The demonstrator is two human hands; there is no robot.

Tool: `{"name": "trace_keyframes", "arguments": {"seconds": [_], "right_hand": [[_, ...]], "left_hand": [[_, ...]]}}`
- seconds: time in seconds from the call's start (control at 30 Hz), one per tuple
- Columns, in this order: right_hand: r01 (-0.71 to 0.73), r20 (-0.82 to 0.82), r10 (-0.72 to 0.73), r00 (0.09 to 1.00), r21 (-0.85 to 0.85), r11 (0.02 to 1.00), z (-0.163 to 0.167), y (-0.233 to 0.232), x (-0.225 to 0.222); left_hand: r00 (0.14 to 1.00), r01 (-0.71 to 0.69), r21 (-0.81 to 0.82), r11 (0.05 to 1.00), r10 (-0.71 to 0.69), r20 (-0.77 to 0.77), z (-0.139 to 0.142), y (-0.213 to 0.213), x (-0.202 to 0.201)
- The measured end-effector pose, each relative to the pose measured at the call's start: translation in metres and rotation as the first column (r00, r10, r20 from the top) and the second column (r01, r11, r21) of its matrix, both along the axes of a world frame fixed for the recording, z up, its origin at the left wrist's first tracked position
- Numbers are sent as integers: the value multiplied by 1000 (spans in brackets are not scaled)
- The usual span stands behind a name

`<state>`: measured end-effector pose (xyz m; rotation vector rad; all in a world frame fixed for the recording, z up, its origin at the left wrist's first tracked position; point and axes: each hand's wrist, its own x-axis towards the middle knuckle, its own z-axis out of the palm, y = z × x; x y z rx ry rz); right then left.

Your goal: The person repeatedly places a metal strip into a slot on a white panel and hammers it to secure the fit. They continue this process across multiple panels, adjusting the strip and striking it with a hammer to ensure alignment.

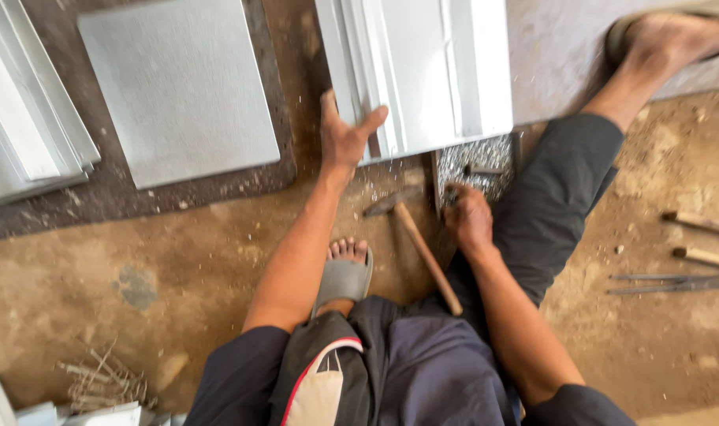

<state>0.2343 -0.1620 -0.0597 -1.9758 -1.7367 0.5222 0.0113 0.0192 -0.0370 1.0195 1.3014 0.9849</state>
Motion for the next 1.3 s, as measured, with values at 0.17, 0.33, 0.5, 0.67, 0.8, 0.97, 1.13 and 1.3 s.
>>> {"name": "trace_keyframes", "arguments": {"seconds": [0.17,0.33,0.5,0.67,0.8,0.97,1.13,1.3], "right_hand": [[41,88,-32,996,-101,994,-11,10,-2],[101,-7,-102,995,-61,993,-4,12,-1],[-23,1,23,1000,-31,999,-10,1,0],[-1,50,1,999,-6,1000,-25,-14,3],[75,-25,-75,997,-28,997,-28,-16,9],[269,-306,-313,899,-176,947,-16,-7,13],[222,-640,-380,668,-316,922,2,1,-2],[107,-914,-311,261,-293,950,5,26,-30]], "left_hand": [[1000,-13,15,1000,13,28,13,6,3],[1000,8,-49,999,-8,-12,12,2,-1],[997,25,20,999,-24,-73,0,0,-2],[999,48,48,998,-47,-9,-15,-13,-5],[999,49,78,996,-48,-17,-22,-12,-6],[999,30,132,991,-33,20,-29,-10,-3],[1000,16,154,988,-19,23,-35,-10,-2],[998,28,167,986,-36,42,-34,-8,-1]]}}
